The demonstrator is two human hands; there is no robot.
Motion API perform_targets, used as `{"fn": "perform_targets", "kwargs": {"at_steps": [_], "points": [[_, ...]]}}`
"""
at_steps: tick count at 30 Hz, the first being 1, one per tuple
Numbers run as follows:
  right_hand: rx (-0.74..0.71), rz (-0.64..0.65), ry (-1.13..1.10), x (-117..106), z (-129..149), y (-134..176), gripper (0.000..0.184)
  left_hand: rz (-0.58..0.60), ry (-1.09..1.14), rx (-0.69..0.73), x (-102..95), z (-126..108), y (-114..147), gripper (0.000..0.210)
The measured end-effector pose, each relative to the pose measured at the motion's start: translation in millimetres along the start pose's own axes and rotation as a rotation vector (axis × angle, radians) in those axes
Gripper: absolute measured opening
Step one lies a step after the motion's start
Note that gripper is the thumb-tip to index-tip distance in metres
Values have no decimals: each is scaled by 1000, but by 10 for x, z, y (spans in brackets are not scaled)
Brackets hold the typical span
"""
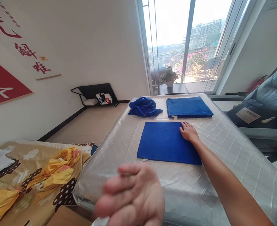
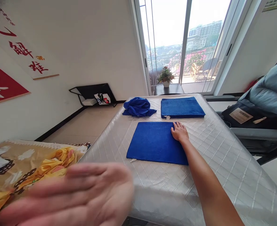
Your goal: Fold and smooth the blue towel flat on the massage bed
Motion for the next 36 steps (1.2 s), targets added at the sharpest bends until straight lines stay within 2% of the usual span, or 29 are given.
{"fn": "perform_targets", "kwargs": {"at_steps": [1,2,3,5,7,9,12,16,21,26,32,36], "points": [[2,1,3,-3,3,3,63,16,30,24,215,158,-83,66],[1,2,7,-7,5,8,63,39,129,109,444,303,-148,62],[-2,0,12,-9,6,14,63,113,220,163,688,448,-192,55],[-23,-6,30,-4,1,29,63,332,282,128,1192,743,-210,47],[-51,-10,60,19,-18,43,62,543,239,106,1647,1001,-150,45],[-67,-16,87,57,-52,52,62,718,152,116,2018,1217,-51,45],[-85,-35,105,114,-105,50,63,850,30,145,2411,1471,70,43],[-80,-33,90,142,-127,34,66,904,-157,59,2713,1744,123,49],[-68,-19,91,118,-101,27,64,961,-239,-94,2821,1947,157,63],[-25,-7,78,111,-72,1,65,979,-308,-113,2702,2011,181,65],[3,6,54,87,-35,-36,67,1006,-433,-132,2389,2229,121,74],[21,23,41,45,-18,-23,68,996,-539,-221,1945,2608,5,74]]}}
Point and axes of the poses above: each hand's wrist, its own y-axis away from the middle knuckle, its own x-axis out of the palm, z = x × y, the point moved 2 cm from there along -y, towards the middle knuckle, and after that the axes turned 4 degrees about y, right-handed, at the moved point
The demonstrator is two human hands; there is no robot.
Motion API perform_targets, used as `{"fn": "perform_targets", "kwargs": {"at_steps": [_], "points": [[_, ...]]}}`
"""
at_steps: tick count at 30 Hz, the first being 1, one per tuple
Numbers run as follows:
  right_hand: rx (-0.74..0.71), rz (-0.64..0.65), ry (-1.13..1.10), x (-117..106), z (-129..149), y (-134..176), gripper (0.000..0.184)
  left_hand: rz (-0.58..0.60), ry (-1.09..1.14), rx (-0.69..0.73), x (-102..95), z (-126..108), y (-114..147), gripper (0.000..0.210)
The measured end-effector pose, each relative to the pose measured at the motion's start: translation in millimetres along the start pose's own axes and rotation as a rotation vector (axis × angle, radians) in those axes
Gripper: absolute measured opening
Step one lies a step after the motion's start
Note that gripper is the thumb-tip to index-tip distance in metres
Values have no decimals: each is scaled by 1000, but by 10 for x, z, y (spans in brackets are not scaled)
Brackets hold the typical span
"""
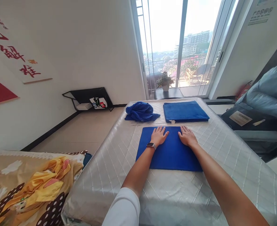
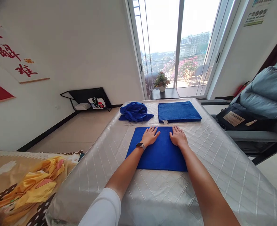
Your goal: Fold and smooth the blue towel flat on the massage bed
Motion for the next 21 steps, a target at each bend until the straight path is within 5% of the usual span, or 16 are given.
{"fn": "perform_targets", "kwargs": {"at_steps": [6,11,14,17,21], "points": [[8,17,12,4,0,-8,68,-12,-63,-237,-216,872,293,75],[18,22,19,21,-4,-24,68,21,-73,-280,-276,1022,369,79],[20,18,23,17,0,-22,69,37,-101,-330,-347,970,335,81],[17,11,29,9,10,-21,69,-90,-132,-356,-407,724,253,80],[10,10,24,6,14,-10,69,-143,-45,-14,-268,-93,44,69]]}}
Point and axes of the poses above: each hand's wrist, its own y-axis away from the middle knuckle, its own x-axis out of the palm, z = x × y, the point moved 2 cm from there along -y, towards the middle knuckle, and after that the axes turned 4 degrees about y, right-handed, at the moved point
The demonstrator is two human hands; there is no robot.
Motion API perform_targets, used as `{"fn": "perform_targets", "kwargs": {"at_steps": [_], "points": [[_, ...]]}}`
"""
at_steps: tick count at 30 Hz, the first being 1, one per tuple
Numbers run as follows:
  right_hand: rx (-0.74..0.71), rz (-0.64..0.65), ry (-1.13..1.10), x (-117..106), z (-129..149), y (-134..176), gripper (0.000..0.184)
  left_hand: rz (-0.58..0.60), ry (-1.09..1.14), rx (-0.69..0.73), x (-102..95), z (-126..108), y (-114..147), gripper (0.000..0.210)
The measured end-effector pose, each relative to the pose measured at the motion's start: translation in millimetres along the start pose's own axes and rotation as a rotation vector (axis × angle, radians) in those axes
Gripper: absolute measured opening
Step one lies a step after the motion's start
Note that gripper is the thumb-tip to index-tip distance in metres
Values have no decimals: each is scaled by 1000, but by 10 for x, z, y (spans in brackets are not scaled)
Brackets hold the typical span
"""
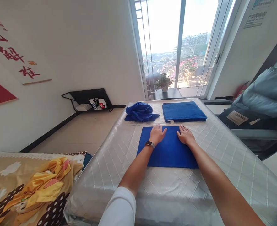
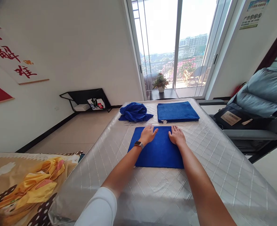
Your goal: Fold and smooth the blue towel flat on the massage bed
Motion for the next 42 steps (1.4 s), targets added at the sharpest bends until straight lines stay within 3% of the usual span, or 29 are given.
{"fn": "perform_targets", "kwargs": {"at_steps": [2,4,7,9,11,18,21,27,33,37,40,42], "points": [[-11,-1,3,4,-15,20,68,21,75,165,146,-482,-70,66],[-40,-12,18,9,-35,45,65,28,120,232,303,-859,-112,65],[-77,-23,30,20,-52,62,64,61,134,168,486,-1076,-129,65],[-63,-17,14,28,-48,46,65,102,127,112,526,-974,-117,67],[-35,-12,-5,36,-35,18,66,137,110,70,485,-705,-83,71],[-9,10,-7,29,-6,-36,70,108,-18,-238,97,632,287,83],[0,22,25,-32,30,-14,69,102,-14,-280,36,848,420,83],[14,-159,69,-138,73,194,64,105,3,-283,24,792,441,80],[-72,44,-1,-7,-47,391,69,111,-5,-283,10,818,428,80],[-70,44,-6,28,-71,403,69,159,-14,-310,-68,850,368,78],[-63,31,-15,30,-55,399,68,29,-34,-297,-114,630,260,75],[-65,25,-19,25,-48,405,69,2,7,-153,-52,275,159,72]]}}
Point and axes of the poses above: each hand's wrist, its own y-axis away from the middle knuckle, its own x-axis out of the palm, z = x × y, the point moved 2 cm from there along -y, towards the middle knuckle, and after that the axes turned 4 degrees about y, right-handed, at the moved point
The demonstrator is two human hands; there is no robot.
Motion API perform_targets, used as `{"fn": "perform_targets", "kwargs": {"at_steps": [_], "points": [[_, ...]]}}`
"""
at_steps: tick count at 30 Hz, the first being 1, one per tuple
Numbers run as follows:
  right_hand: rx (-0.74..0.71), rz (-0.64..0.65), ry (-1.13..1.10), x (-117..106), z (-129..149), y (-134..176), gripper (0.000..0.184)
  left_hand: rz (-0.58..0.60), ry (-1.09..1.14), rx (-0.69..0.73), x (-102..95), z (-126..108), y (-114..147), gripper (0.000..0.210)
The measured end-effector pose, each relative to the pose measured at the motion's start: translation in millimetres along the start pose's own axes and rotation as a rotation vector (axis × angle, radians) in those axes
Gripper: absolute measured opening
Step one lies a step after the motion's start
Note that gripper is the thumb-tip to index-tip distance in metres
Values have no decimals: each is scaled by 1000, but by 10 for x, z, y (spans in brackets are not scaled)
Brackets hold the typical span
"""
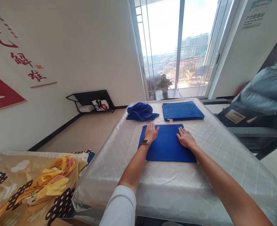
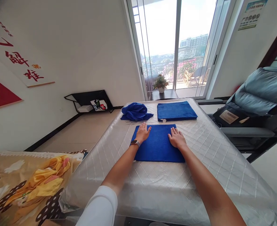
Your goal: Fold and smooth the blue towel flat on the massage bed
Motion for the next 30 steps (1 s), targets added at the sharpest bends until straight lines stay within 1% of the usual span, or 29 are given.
{"fn": "perform_targets", "kwargs": {"at_steps": [3,5,6,7,8,9,11,13,18,21,22,24,27,30], "points": [[-6,-11,1,-9,-5,27,67,107,89,291,245,-721,-24,66],[-22,-14,11,-13,-12,52,65,148,109,406,429,-1128,-5,62],[-32,-14,16,-15,-15,63,65,154,112,427,505,-1266,10,60],[-40,-14,19,-18,-17,71,65,159,112,430,563,-1350,26,59],[-43,-15,18,-21,-16,75,65,163,112,420,601,-1378,41,60],[-39,-16,13,-25,-15,75,65,170,108,402,616,-1351,54,61],[-19,-13,2,-31,-7,64,65,181,94,353,583,-1163,70,65],[-7,-6,0,-29,3,47,67,186,75,283,486,-849,79,70],[-5,15,10,-9,-7,8,70,172,15,33,187,79,165,81],[-21,62,14,-46,-33,-44,68,145,-10,-87,81,493,270,82],[-24,83,21,-71,-40,-73,67,136,-14,-108,64,583,301,82],[-16,102,29,-132,-43,-149,65,124,-18,-126,54,689,345,81],[23,49,1,-206,-11,-293,66,118,-14,-124,64,717,367,80],[43,13,-18,-189,40,-434,69,112,-5,-123,65,702,371,79]]}}
Point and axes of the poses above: each hand's wrist, its own y-axis away from the middle knuckle, its own x-axis out of the palm, z = x × y, the point moved 2 cm from there along -y, towards the middle knuckle, and after that the axes turned 4 degrees about y, right-handed, at the moved point
